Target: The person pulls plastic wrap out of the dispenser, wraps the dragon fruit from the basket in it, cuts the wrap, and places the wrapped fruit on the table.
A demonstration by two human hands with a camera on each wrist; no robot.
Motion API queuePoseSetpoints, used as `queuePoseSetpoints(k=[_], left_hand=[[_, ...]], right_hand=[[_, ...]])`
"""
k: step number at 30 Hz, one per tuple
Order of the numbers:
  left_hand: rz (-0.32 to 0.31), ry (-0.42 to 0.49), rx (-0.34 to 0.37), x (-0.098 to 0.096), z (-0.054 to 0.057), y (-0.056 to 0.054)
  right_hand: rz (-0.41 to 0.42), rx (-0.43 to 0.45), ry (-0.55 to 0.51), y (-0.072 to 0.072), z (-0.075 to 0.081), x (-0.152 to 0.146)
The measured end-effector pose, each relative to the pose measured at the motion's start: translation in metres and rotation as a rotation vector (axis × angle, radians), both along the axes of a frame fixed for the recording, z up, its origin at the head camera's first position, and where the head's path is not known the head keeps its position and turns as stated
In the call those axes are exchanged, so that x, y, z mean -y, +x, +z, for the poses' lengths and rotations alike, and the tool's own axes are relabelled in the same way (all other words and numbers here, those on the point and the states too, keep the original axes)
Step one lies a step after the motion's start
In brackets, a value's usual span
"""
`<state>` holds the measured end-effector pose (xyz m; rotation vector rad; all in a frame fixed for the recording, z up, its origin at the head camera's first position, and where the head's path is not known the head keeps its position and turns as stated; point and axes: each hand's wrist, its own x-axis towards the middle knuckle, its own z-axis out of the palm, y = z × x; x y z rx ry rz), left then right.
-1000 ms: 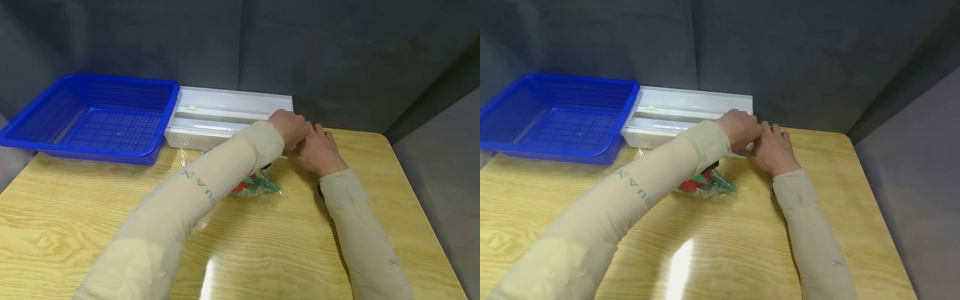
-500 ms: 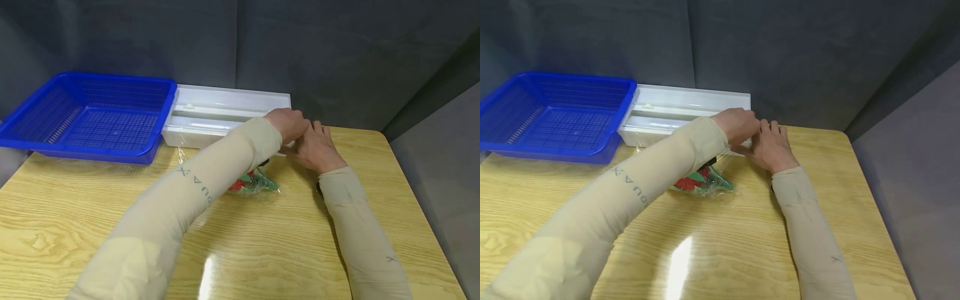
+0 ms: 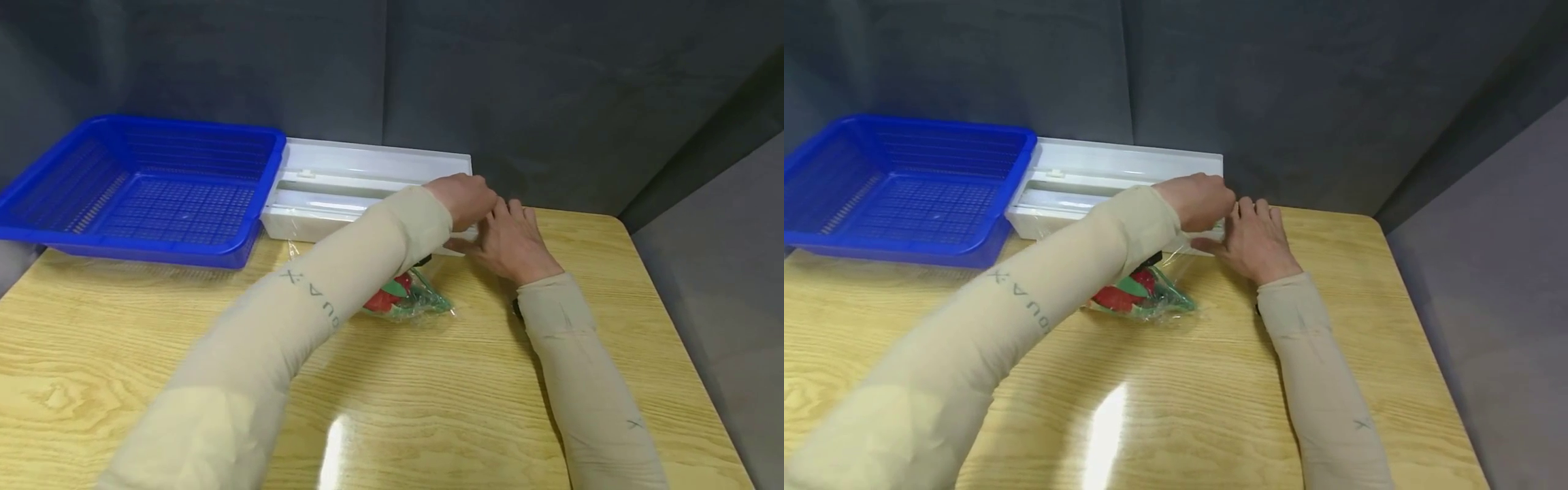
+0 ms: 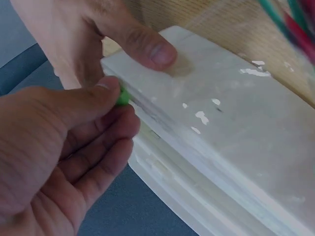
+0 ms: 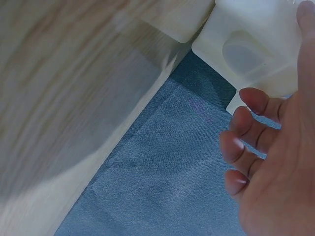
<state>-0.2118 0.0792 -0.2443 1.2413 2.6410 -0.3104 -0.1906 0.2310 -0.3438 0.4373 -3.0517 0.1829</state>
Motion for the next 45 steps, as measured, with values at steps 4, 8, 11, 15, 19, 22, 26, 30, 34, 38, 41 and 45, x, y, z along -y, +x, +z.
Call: queuePoseSetpoints(k=[4,8,11,15,19,22,26,30,34,38,41,45], left_hand=[[0.013,0.002,0.013,0.003,0.001,-0.001],[0.003,0.001,-0.003,0.005,0.0,-0.001],[-0.01,0.0,-0.026,0.005,0.0,-0.001],[-0.021,-0.008,-0.033,0.007,0.0,0.0],[-0.014,-0.013,-0.022,0.01,0.001,0.0],[0.004,-0.006,-0.009,0.014,0.001,-0.002],[0.026,0.011,0.012,0.02,0.001,-0.004],[0.027,0.018,0.017,0.022,-0.002,-0.007],[0.019,0.021,0.02,0.023,-0.002,-0.008],[0.034,0.015,0.022,0.028,-0.001,-0.007],[0.046,0.022,0.012,0.032,-0.001,-0.007],[0.055,0.037,0.006,0.037,0.001,-0.007]], right_hand=[[-0.012,-0.007,0.002,-0.001,-0.001,0.002],[-0.019,0.001,0.005,-0.001,0.0,0.003],[-0.024,0.001,0.015,0.0,0.0,0.004],[-0.019,-0.013,0.023,0.001,0.001,0.004],[-0.005,-0.028,0.032,0.002,0.001,0.004],[-0.002,-0.04,0.044,0.002,0.001,0.003],[0.0,-0.053,0.046,0.002,0.0,0.001],[0.009,-0.056,0.038,0.002,-0.002,0.0],[0.014,-0.064,0.038,0.003,-0.003,-0.001],[0.013,-0.062,0.038,0.003,-0.003,0.0],[0.013,-0.061,0.041,0.003,-0.003,0.0],[0.017,-0.066,0.043,0.003,-0.003,0.001]])
